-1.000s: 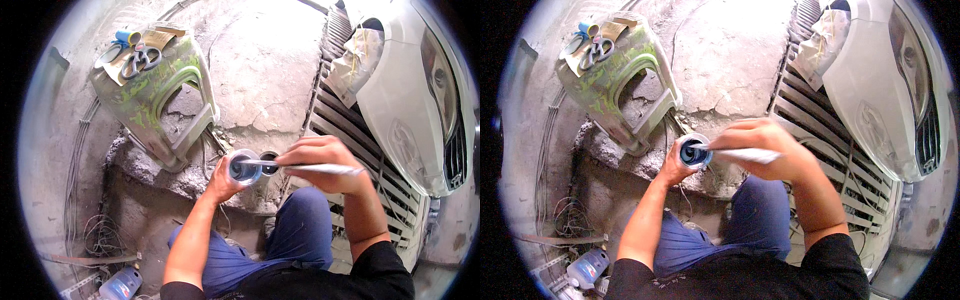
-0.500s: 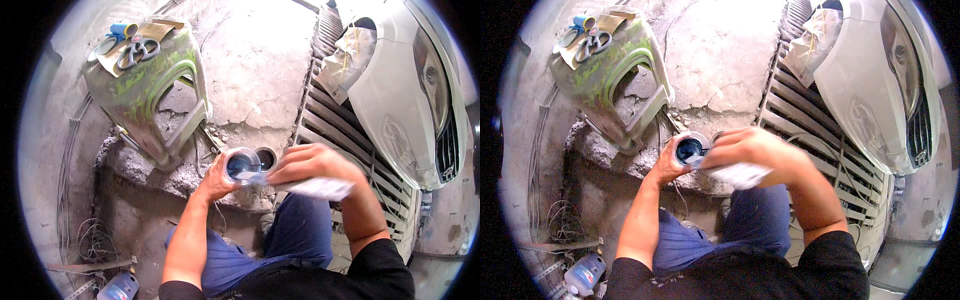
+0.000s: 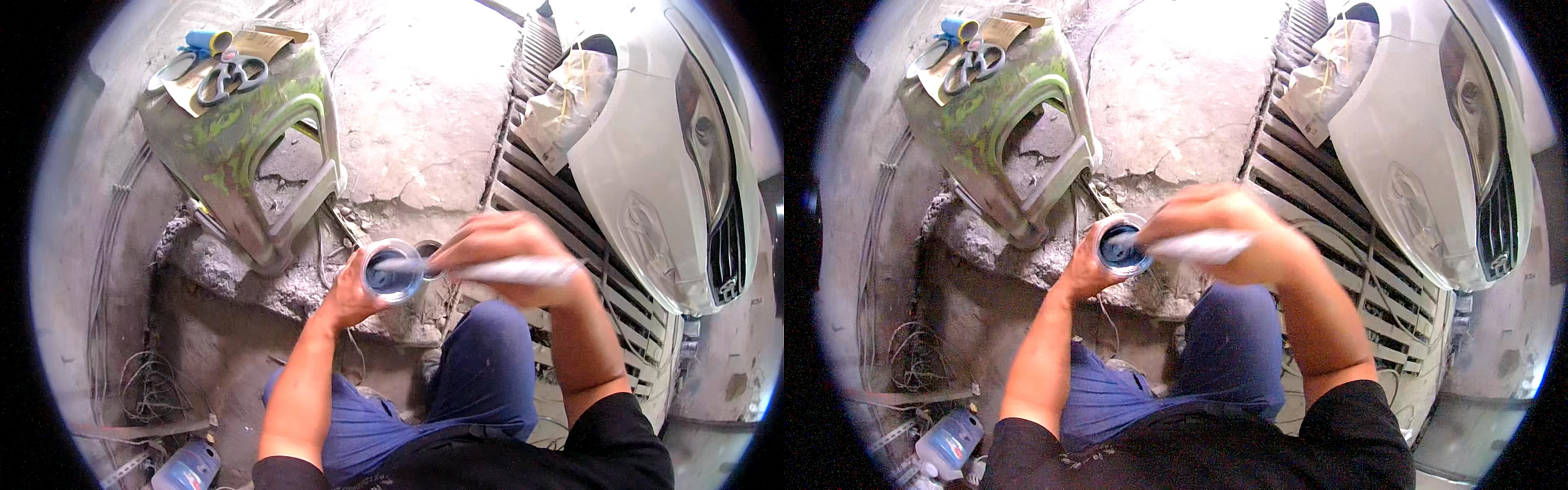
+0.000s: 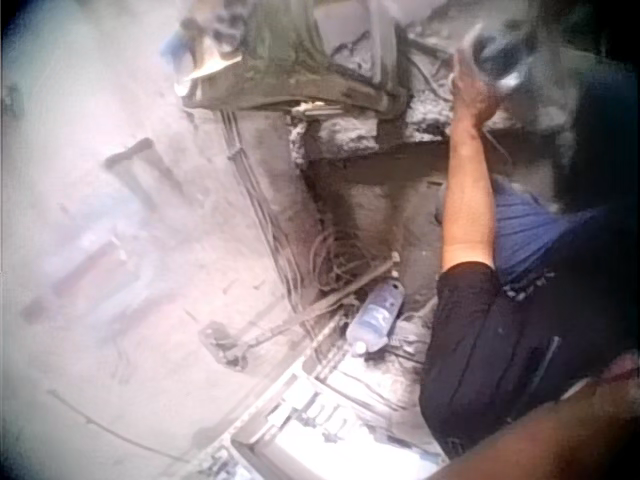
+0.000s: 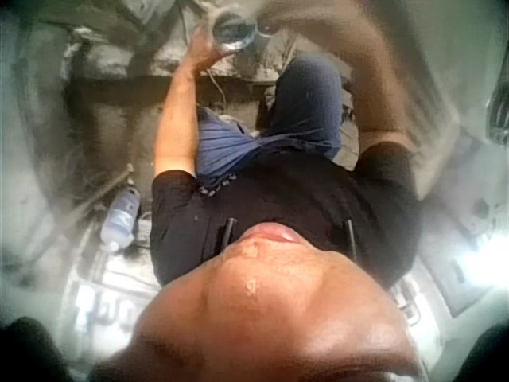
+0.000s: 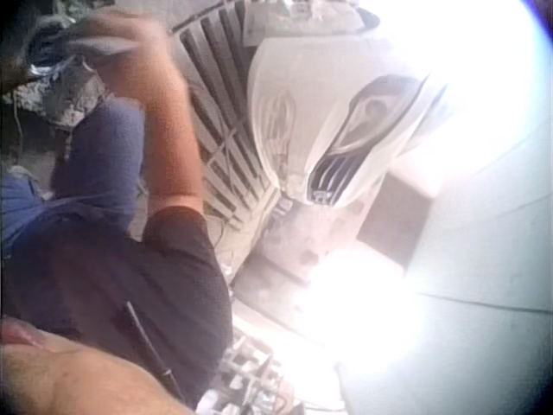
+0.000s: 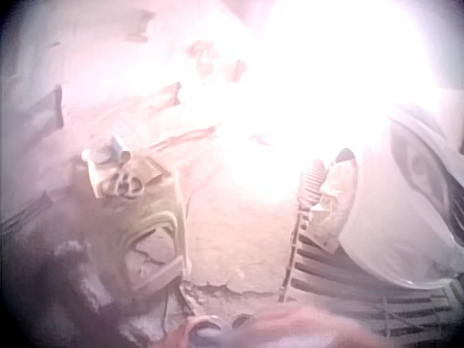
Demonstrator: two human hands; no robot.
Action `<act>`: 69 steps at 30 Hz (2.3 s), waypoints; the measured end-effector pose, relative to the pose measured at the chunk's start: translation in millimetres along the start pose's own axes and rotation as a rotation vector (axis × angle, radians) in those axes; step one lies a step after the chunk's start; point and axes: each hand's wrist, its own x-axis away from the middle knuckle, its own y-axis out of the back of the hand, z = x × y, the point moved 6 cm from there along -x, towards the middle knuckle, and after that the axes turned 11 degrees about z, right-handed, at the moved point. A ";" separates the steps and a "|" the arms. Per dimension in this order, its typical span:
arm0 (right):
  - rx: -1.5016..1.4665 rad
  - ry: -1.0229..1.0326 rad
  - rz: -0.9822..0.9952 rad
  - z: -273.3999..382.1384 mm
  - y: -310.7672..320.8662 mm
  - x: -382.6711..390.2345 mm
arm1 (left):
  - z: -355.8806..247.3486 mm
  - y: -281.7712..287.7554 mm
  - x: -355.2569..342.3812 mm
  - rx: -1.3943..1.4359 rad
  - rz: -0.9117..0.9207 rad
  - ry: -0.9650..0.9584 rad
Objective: The person walks through a cluttered garage, retrieves a paint can and a metal strip, and squats to mix the paint. They then walk outside to a car and apply the mixed paint to a detached car part using the metal strip.
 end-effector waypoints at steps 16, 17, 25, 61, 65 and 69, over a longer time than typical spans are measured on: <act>-0.021 0.044 0.028 0.2 4.8 22.0 | 10.5 7.6 7.2 -0.072 -0.008 0.026; 0.003 -0.059 -0.021 -3.1 11.6 19.5 | 9.8 6.8 6.7 -0.089 -0.004 0.031; -0.040 -0.009 0.094 7.7 -6.9 7.2 | 12.0 13.4 10.9 -0.005 -0.042 -0.006; 0.107 0.024 0.076 9.0 -23.1 -17.0 | 10.4 2.8 -0.3 -0.044 -0.023 -0.056; -0.035 -0.050 -0.003 4.9 -2.9 9.9 | 8.0 12.6 7.8 -0.018 -0.018 -0.025; 0.012 -0.138 -0.047 -4.9 -0.2 -5.3 | 12.7 6.4 2.3 -0.093 -0.014 -0.002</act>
